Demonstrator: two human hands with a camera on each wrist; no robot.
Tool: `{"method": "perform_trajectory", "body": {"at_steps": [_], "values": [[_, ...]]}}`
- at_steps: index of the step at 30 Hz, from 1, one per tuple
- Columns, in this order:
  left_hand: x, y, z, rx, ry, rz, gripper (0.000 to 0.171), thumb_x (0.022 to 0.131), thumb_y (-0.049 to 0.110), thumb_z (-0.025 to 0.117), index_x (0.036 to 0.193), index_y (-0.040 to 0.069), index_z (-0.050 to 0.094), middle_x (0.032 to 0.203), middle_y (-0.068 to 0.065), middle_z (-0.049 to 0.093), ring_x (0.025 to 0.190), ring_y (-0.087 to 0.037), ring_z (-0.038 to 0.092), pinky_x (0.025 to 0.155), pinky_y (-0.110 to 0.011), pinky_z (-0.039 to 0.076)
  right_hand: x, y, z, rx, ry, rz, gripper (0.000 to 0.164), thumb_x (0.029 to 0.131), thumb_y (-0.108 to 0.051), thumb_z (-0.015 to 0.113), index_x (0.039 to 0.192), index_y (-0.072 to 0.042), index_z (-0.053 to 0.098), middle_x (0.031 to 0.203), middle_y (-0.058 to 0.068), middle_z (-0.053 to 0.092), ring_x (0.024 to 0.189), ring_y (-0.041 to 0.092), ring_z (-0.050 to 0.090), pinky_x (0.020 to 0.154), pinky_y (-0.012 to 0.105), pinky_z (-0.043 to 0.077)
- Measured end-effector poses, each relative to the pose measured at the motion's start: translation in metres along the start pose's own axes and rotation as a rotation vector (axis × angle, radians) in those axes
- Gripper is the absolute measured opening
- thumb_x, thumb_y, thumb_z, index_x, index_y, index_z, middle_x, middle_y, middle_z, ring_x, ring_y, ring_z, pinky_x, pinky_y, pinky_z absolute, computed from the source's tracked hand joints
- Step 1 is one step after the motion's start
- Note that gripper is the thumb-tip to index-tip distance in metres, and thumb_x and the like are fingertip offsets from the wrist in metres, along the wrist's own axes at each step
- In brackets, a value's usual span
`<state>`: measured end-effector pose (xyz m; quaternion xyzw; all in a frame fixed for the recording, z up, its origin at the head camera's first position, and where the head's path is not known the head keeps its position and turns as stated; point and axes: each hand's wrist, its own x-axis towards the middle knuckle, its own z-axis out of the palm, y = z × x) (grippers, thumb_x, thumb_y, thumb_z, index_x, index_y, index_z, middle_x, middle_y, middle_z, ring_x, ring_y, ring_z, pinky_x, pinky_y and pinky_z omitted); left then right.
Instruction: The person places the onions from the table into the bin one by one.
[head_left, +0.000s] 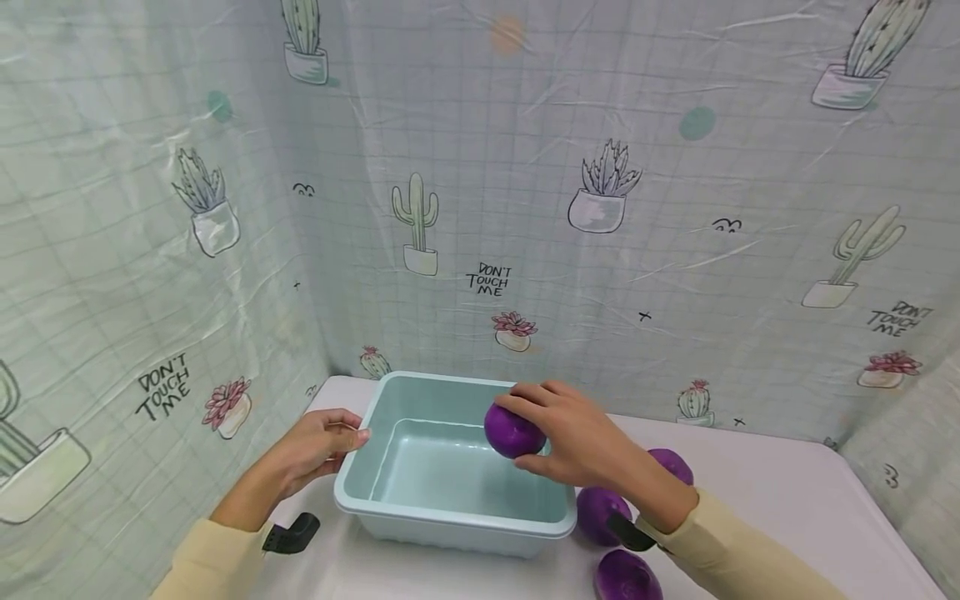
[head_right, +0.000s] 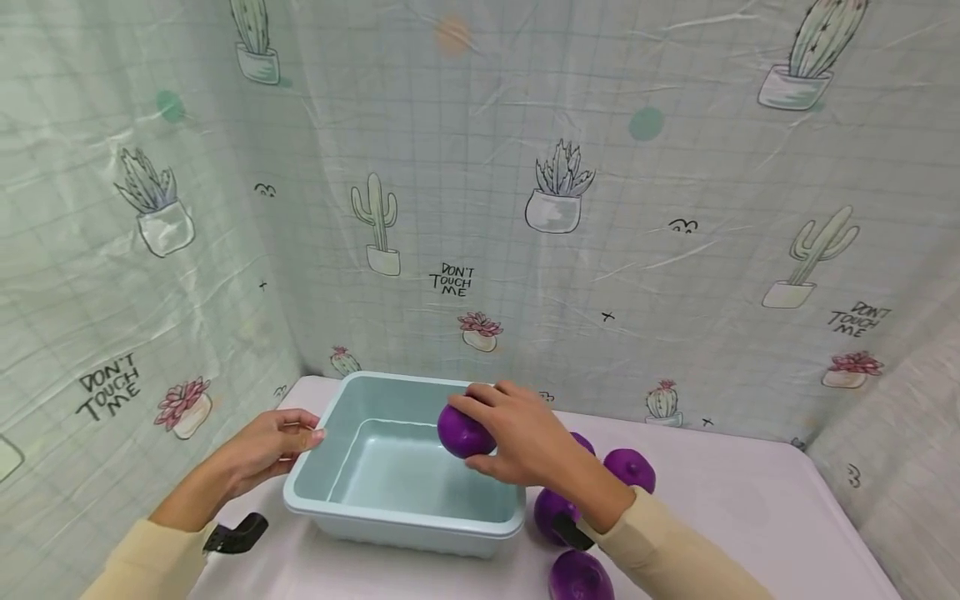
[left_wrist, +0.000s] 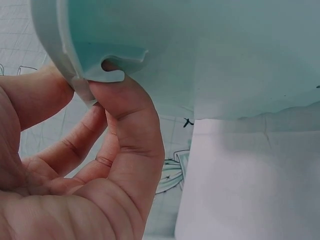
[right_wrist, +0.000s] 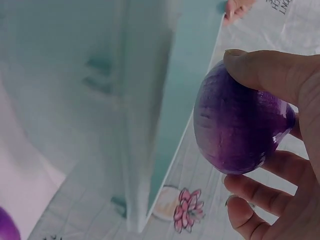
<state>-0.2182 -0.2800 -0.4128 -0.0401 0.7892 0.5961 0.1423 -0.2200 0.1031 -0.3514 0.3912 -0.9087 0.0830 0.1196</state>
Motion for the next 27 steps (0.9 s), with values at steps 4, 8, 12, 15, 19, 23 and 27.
{"method": "perform_trajectory", "body": {"at_steps": [4,8,12,15,19,23,27], "values": [[0.000,0.001,-0.002,0.002,-0.009,0.008,0.044,0.099,0.020,0.071,0.129,-0.007,0.055,0.112,-0.015,0.070,0.090,-0.022,0.067,0.078,-0.035,0.059,0.015,-0.006,0.002,-0.002,-0.014,-0.030,0.076,0.081,-0.046,0.088,0.148,-0.030,0.056,0.144,-0.005,0.061,0.120,0.019,0.058,0.093,0.042,0.055],[0.000,0.001,-0.003,0.002,-0.019,0.012,0.044,0.100,0.020,0.071,0.129,-0.007,0.054,0.110,-0.014,0.070,0.089,-0.021,0.066,0.078,-0.035,0.059,0.029,-0.012,0.007,-0.001,-0.021,-0.058,0.074,0.081,-0.045,0.088,0.147,-0.030,0.057,0.143,-0.006,0.062,0.118,0.018,0.058,0.093,0.041,0.055],[0.000,0.001,-0.002,-0.003,-0.021,0.006,0.041,0.100,0.019,0.070,0.128,-0.006,0.055,0.109,-0.013,0.070,0.089,-0.021,0.067,0.078,-0.035,0.059,0.041,-0.017,0.012,0.006,-0.033,-0.081,0.074,0.081,-0.043,0.088,0.147,-0.030,0.057,0.142,-0.005,0.062,0.119,0.018,0.058,0.094,0.039,0.055],[0.001,0.002,-0.002,-0.005,-0.020,0.012,0.041,0.099,0.019,0.071,0.127,-0.006,0.056,0.109,-0.013,0.070,0.089,-0.021,0.067,0.077,-0.035,0.059,0.049,-0.020,0.015,0.010,-0.042,-0.097,0.074,0.081,-0.043,0.088,0.147,-0.029,0.057,0.142,-0.005,0.062,0.117,0.018,0.058,0.094,0.039,0.055],[0.001,0.002,-0.001,-0.011,-0.031,0.023,0.041,0.100,0.018,0.070,0.128,-0.008,0.054,0.107,-0.012,0.070,0.088,-0.020,0.066,0.077,-0.035,0.059,0.059,-0.025,0.019,0.005,-0.061,-0.113,0.074,0.081,-0.043,0.087,0.147,-0.028,0.057,0.142,-0.005,0.062,0.116,0.017,0.057,0.094,0.038,0.054],[0.000,0.001,-0.001,-0.012,-0.032,0.026,0.040,0.100,0.018,0.070,0.127,-0.007,0.054,0.107,-0.012,0.070,0.088,-0.021,0.066,0.077,-0.035,0.059,0.068,-0.030,0.024,-0.011,-0.089,-0.120,0.073,0.083,-0.044,0.086,0.147,-0.029,0.056,0.143,-0.006,0.061,0.116,0.017,0.056,0.095,0.037,0.054],[-0.001,0.000,-0.001,-0.004,-0.021,0.026,0.039,0.100,0.018,0.070,0.126,-0.007,0.055,0.107,-0.012,0.070,0.088,-0.021,0.067,0.078,-0.035,0.060,0.077,-0.034,0.032,-0.019,-0.112,-0.128,0.072,0.083,-0.044,0.085,0.147,-0.030,0.056,0.143,-0.006,0.061,0.116,0.017,0.056,0.096,0.036,0.053]]}}
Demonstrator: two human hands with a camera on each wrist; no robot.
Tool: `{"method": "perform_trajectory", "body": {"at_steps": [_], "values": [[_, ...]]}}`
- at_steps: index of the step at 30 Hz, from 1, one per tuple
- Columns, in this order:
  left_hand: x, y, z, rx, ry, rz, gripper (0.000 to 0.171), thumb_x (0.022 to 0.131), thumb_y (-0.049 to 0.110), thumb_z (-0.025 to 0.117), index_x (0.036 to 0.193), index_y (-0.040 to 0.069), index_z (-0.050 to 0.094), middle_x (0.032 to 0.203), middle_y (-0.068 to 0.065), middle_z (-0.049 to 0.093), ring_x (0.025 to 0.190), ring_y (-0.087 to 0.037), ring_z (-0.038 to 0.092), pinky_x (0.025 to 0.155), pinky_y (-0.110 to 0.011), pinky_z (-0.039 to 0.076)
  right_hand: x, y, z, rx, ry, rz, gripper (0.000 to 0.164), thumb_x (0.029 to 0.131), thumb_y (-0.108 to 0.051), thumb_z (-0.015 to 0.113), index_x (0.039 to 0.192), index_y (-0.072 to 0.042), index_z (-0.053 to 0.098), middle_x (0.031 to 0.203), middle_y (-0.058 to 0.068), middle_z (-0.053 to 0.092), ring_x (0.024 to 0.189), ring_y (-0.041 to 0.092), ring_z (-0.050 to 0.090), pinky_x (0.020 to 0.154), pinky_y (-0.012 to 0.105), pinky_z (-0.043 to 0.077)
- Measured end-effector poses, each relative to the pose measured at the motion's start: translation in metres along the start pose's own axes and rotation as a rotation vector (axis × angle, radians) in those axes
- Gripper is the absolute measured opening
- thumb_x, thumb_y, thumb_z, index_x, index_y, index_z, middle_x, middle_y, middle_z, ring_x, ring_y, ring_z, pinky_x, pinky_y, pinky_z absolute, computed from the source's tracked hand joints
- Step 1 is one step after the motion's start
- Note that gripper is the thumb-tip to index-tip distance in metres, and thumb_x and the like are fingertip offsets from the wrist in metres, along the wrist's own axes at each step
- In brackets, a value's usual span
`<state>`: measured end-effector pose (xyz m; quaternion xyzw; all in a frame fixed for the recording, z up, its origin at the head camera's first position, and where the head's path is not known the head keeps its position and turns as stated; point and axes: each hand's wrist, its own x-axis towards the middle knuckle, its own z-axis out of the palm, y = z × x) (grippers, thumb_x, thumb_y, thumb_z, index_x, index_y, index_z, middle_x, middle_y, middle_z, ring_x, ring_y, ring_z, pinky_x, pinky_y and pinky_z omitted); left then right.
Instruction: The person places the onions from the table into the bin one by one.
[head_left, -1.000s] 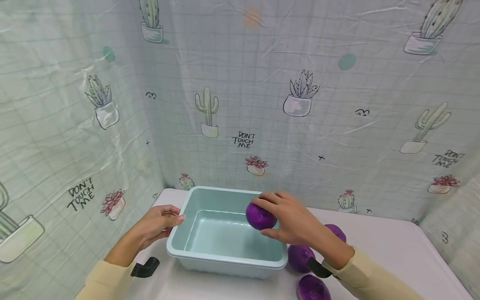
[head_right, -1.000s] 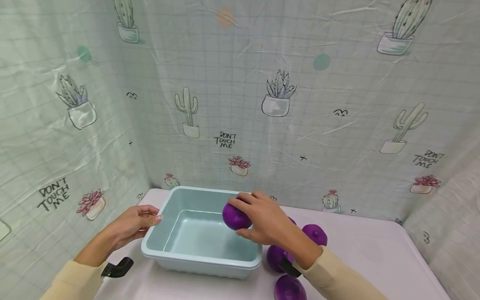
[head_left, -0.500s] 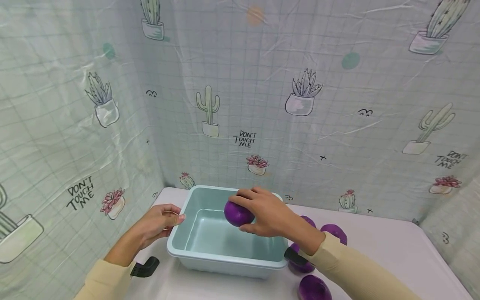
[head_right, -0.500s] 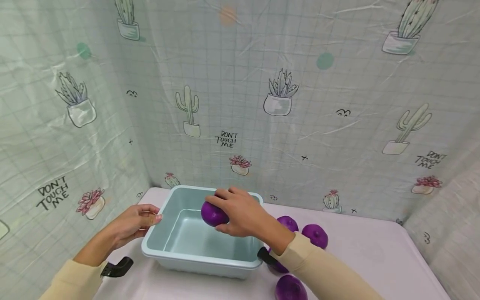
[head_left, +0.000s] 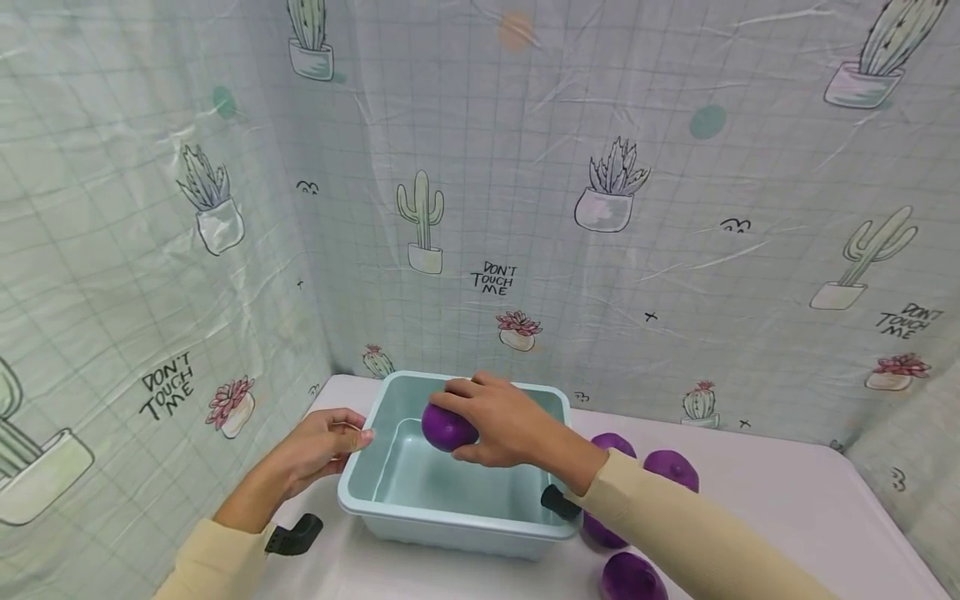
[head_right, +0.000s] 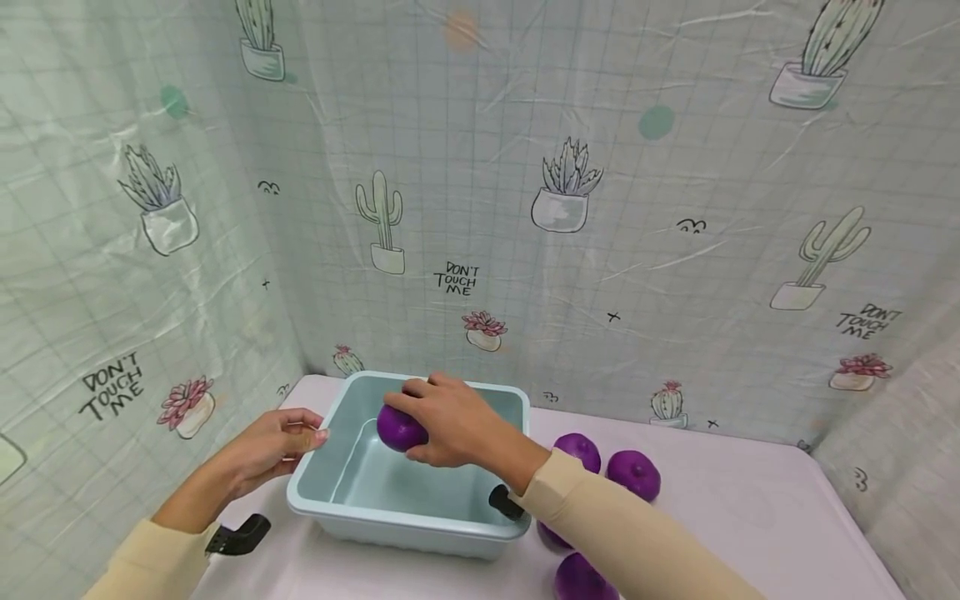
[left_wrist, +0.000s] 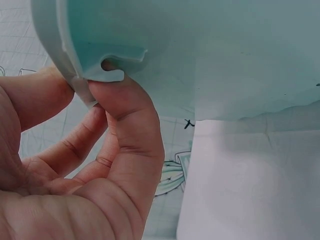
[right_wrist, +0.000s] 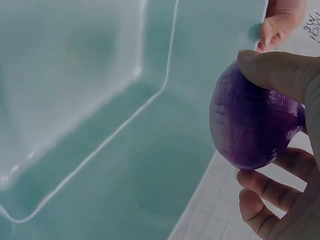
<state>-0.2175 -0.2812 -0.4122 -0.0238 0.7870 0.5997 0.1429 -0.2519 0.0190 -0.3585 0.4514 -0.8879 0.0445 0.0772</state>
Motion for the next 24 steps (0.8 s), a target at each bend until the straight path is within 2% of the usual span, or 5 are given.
{"method": "perform_trajectory", "body": {"at_steps": [15,24], "values": [[0.001,-0.001,0.001,-0.023,-0.008,-0.001,0.038,0.100,0.017,0.070,0.125,-0.007,0.054,0.104,-0.010,0.070,0.086,-0.019,0.067,0.077,-0.034,0.059,0.029,-0.003,0.033,-0.023,-0.103,-0.005,0.073,0.086,-0.046,0.083,0.150,-0.029,0.053,0.141,-0.005,0.062,0.115,0.017,0.058,0.096,0.032,0.053],[0.001,0.000,0.001,-0.016,-0.009,0.003,0.036,0.100,0.016,0.069,0.124,-0.007,0.054,0.104,-0.010,0.070,0.087,-0.019,0.068,0.078,-0.034,0.060,0.044,-0.007,0.051,-0.071,-0.177,0.020,0.074,0.088,-0.048,0.081,0.153,-0.033,0.050,0.143,-0.006,0.060,0.117,0.016,0.056,0.098,0.032,0.053]]}}
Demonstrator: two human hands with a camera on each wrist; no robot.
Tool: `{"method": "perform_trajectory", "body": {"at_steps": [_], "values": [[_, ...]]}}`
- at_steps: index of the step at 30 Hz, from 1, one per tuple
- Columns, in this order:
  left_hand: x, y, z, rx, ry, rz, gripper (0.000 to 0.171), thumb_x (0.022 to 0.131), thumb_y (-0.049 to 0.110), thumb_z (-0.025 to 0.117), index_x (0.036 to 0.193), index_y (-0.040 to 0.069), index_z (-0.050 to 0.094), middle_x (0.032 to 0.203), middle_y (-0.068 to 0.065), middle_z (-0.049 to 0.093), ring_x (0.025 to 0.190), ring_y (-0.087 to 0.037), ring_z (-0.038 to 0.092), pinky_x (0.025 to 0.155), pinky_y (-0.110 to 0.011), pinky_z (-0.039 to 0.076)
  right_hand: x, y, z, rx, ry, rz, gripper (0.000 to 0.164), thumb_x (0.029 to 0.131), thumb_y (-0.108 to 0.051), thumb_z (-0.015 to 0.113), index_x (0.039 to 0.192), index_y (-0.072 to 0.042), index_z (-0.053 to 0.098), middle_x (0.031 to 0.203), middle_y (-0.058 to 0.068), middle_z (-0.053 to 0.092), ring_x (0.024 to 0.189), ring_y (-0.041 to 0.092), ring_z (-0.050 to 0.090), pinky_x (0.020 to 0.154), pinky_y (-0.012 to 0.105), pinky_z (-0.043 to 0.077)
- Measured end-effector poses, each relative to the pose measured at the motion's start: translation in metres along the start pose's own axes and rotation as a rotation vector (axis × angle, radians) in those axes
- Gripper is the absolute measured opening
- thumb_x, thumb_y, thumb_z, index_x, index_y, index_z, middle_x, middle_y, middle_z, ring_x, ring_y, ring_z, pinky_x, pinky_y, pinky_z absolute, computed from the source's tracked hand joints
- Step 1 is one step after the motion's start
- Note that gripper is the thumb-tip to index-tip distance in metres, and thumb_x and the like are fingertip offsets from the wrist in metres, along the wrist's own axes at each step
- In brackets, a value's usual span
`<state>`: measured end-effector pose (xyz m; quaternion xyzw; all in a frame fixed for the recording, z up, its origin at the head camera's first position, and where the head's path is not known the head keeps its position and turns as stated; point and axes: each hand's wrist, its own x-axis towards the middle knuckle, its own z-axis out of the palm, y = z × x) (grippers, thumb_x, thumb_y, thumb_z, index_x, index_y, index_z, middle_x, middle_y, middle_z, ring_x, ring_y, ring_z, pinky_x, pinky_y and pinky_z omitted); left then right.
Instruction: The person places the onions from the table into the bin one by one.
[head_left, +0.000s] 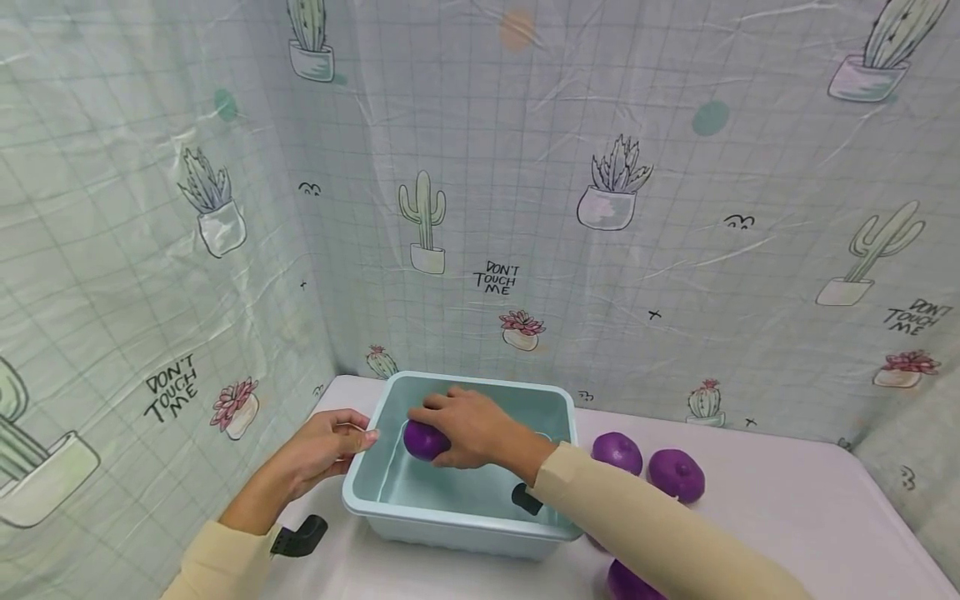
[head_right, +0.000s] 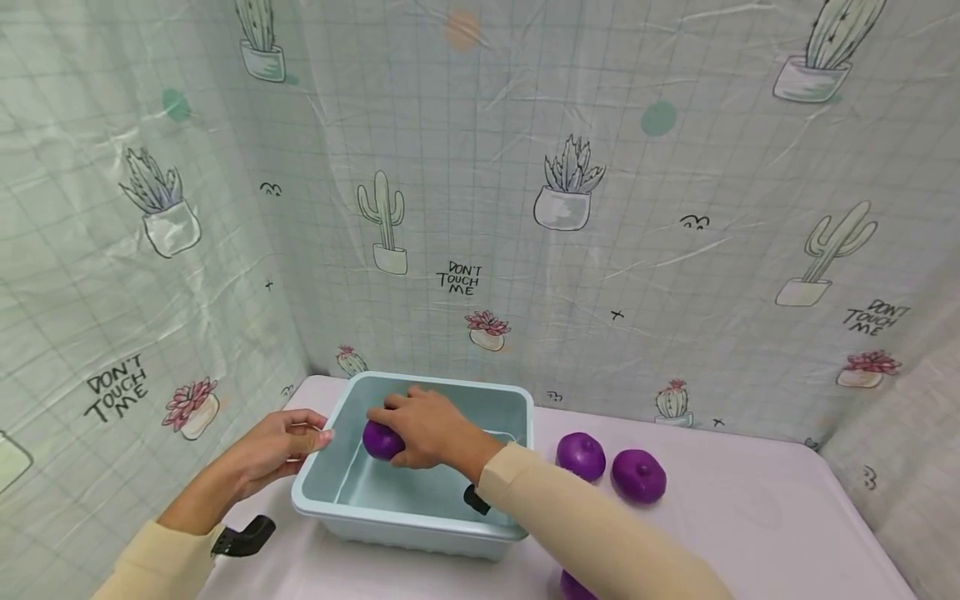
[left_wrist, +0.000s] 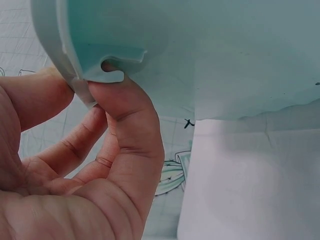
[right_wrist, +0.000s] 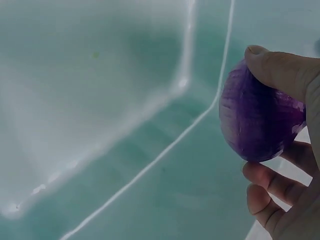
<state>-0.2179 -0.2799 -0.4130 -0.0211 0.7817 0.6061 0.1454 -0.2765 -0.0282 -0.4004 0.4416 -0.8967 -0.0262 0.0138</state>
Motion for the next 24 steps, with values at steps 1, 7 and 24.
{"method": "perform_trajectory", "body": {"at_steps": [1,7,24], "values": [[0.000,0.000,0.000,-0.001,0.000,0.000,0.036,0.100,0.016,0.069,0.124,-0.007,0.054,0.104,-0.010,0.070,0.087,-0.019,0.068,0.078,-0.034,0.060,0.002,-0.001,0.001,-0.005,-0.012,0.003,0.074,0.088,-0.048,0.081,0.153,-0.034,0.049,0.144,-0.006,0.060,0.118,0.016,0.056,0.098,0.032,0.053],[-0.001,0.000,0.001,0.001,0.002,0.000,0.035,0.100,0.017,0.069,0.124,-0.006,0.055,0.104,-0.010,0.071,0.087,-0.019,0.068,0.078,-0.034,0.060,0.009,-0.004,0.009,-0.032,-0.065,0.005,0.077,0.087,-0.049,0.081,0.155,-0.037,0.046,0.147,-0.007,0.058,0.120,0.015,0.055,0.101,0.033,0.053],[0.000,0.000,0.001,0.014,0.016,-0.007,0.036,0.100,0.016,0.069,0.124,-0.006,0.056,0.108,-0.013,0.071,0.086,-0.019,0.068,0.078,-0.035,0.060,0.011,0.001,0.008,-0.052,-0.079,0.014,0.071,0.092,-0.046,0.078,0.155,-0.033,0.048,0.148,-0.006,0.059,0.125,0.018,0.058,0.102,0.035,0.053]]}}
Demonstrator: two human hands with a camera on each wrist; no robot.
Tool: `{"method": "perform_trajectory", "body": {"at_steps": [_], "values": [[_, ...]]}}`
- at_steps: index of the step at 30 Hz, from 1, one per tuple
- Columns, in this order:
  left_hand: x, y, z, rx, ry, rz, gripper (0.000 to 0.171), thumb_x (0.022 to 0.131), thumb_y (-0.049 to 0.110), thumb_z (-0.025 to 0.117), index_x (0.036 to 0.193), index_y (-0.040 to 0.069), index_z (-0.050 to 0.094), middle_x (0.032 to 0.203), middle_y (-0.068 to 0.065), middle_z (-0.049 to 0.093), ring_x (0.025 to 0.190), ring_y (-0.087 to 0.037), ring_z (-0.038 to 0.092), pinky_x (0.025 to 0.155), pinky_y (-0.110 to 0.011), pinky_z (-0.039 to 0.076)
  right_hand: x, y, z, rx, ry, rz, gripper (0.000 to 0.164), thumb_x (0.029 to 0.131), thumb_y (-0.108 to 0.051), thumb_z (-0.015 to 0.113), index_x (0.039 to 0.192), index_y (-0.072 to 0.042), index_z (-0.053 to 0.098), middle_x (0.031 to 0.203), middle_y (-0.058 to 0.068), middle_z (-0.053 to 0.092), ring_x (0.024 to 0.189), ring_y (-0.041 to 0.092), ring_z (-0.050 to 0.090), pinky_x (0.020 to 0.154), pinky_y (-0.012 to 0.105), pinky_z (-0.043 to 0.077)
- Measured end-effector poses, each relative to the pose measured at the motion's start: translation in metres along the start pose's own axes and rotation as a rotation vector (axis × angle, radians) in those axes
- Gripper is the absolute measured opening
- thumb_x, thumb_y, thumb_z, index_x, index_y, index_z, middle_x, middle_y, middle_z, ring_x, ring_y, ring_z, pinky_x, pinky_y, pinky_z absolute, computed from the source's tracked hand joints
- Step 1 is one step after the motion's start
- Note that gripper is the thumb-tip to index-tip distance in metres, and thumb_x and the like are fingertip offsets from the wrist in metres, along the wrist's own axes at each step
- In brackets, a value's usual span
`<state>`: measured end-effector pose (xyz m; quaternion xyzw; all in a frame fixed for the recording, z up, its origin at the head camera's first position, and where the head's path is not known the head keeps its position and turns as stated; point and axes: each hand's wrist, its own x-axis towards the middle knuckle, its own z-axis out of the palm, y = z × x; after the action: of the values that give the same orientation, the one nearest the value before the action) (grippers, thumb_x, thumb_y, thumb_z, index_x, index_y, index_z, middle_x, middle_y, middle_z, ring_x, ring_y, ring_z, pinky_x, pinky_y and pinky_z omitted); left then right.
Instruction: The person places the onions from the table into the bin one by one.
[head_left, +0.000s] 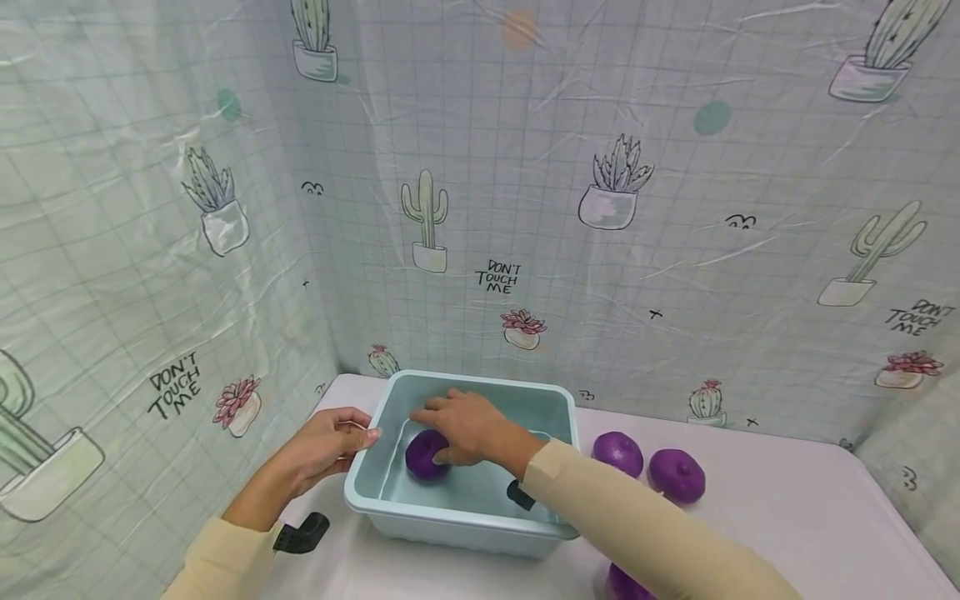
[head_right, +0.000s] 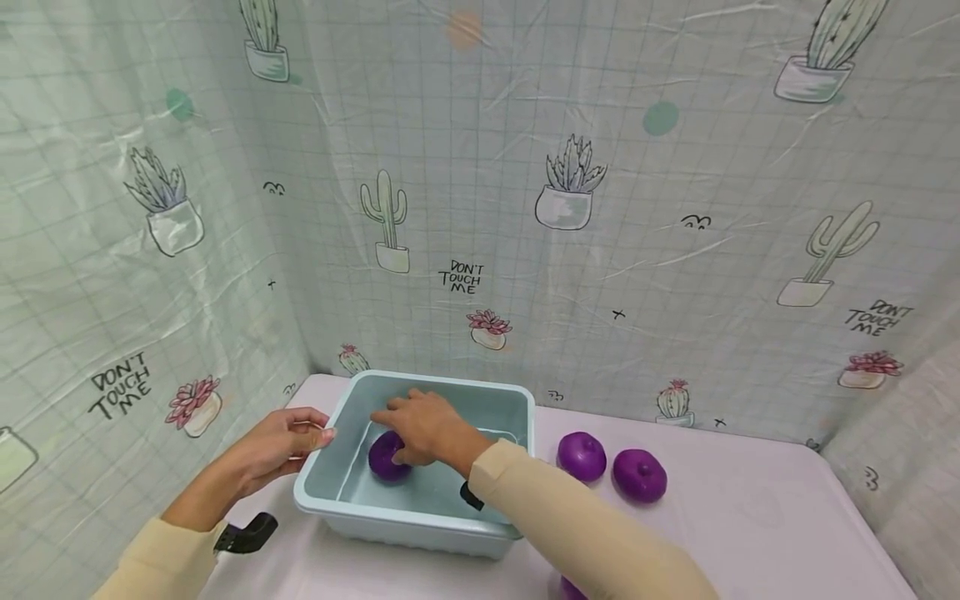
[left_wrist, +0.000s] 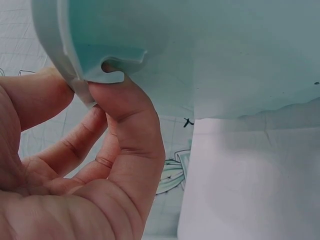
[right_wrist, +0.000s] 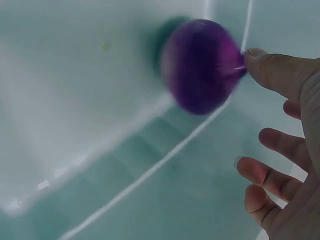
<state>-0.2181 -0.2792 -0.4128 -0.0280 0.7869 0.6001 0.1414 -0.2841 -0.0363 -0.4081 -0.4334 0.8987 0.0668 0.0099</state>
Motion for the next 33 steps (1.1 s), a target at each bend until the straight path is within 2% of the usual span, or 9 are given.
{"method": "perform_trajectory", "body": {"at_steps": [5,9,14,18,21,26,30,33], "values": [[0.000,0.001,0.000,0.014,0.007,-0.003,0.040,0.099,0.018,0.071,0.126,-0.006,0.054,0.106,-0.012,0.070,0.085,-0.020,0.067,0.077,-0.034,0.060,-0.013,0.009,-0.016,0.024,0.009,0.006,0.069,0.094,-0.046,0.075,0.155,-0.032,0.047,0.152,-0.003,0.057,0.134,0.023,0.058,0.112,0.038,0.049],[0.000,0.002,0.001,0.029,0.012,-0.004,0.042,0.100,0.020,0.071,0.127,-0.006,0.053,0.105,-0.011,0.069,0.085,-0.020,0.067,0.077,-0.034,0.059,-0.035,0.019,-0.035,0.068,0.012,0.023,0.069,0.094,-0.045,0.075,0.156,-0.032,0.047,0.158,-0.003,0.053,0.137,0.025,0.056,0.112,0.041,0.049],[0.001,0.001,0.002,0.041,0.005,-0.002,0.041,0.100,0.019,0.070,0.127,-0.007,0.052,0.106,-0.011,0.069,0.086,-0.020,0.066,0.077,-0.035,0.059,-0.074,0.033,-0.054,0.129,0.023,0.043,0.070,0.094,-0.043,0.076,0.156,-0.031,0.047,0.158,-0.004,0.052,0.135,0.025,0.054,0.109,0.044,0.050],[0.001,0.001,0.002,0.059,0.010,-0.008,0.042,0.100,0.019,0.069,0.128,-0.006,0.051,0.109,-0.012,0.069,0.088,-0.020,0.066,0.078,-0.035,0.060,-0.113,0.046,-0.062,0.161,0.064,0.031,0.070,0.094,-0.042,0.076,0.156,-0.028,0.048,0.156,-0.001,0.054,0.137,0.029,0.054,0.109,0.047,0.049],[0.002,0.001,0.003,0.073,0.013,-0.025,0.043,0.101,0.021,0.069,0.130,-0.005,0.051,0.111,-0.013,0.069,0.089,-0.020,0.066,0.079,-0.035,0.060,-0.146,0.056,-0.063,0.181,0.119,0.028,0.070,0.093,-0.041,0.077,0.155,-0.025,0.050,0.154,0.001,0.056,0.133,0.029,0.056,0.106,0.048,0.051],[0.003,0.003,0.004,0.061,0.006,-0.052,0.046,0.101,0.023,0.069,0.132,-0.005,0.049,0.111,-0.011,0.070,0.091,-0.019,0.066,0.080,-0.035,0.059,-0.208,0.067,-0.056,0.181,0.177,0.105,0.069,0.090,-0.041,0.080,0.152,-0.026,0.054,0.152,-0.002,0.058,0.131,0.023,0.056,0.101,0.047,0.053],[0.002,0.003,0.001,0.059,-0.002,-0.049,0.047,0.100,0.023,0.070,0.132,-0.005,0.048,0.109,-0.008,0.070,0.091,-0.019,0.068,0.080,-0.035,0.060,-0.250,0.072,-0.041,0.156,0.229,0.165,0.068,0.087,-0.042,0.082,0.148,-0.028,0.058,0.148,-0.005,0.061,0.131,0.022,0.057,0.102,0.048,0.054],[0.001,0.003,0.000,0.053,-0.012,-0.050,0.045,0.101,0.022,0.068,0.131,-0.004,0.048,0.106,-0.005,0.070,0.091,-0.018,0.067,0.079,-0.035,0.060,-0.277,0.070,-0.028,0.152,0.228,0.204,0.071,0.085,-0.042,0.084,0.149,-0.030,0.056,0.147,-0.005,0.062,0.131,0.022,0.058,0.102,0.049,0.055]]}}
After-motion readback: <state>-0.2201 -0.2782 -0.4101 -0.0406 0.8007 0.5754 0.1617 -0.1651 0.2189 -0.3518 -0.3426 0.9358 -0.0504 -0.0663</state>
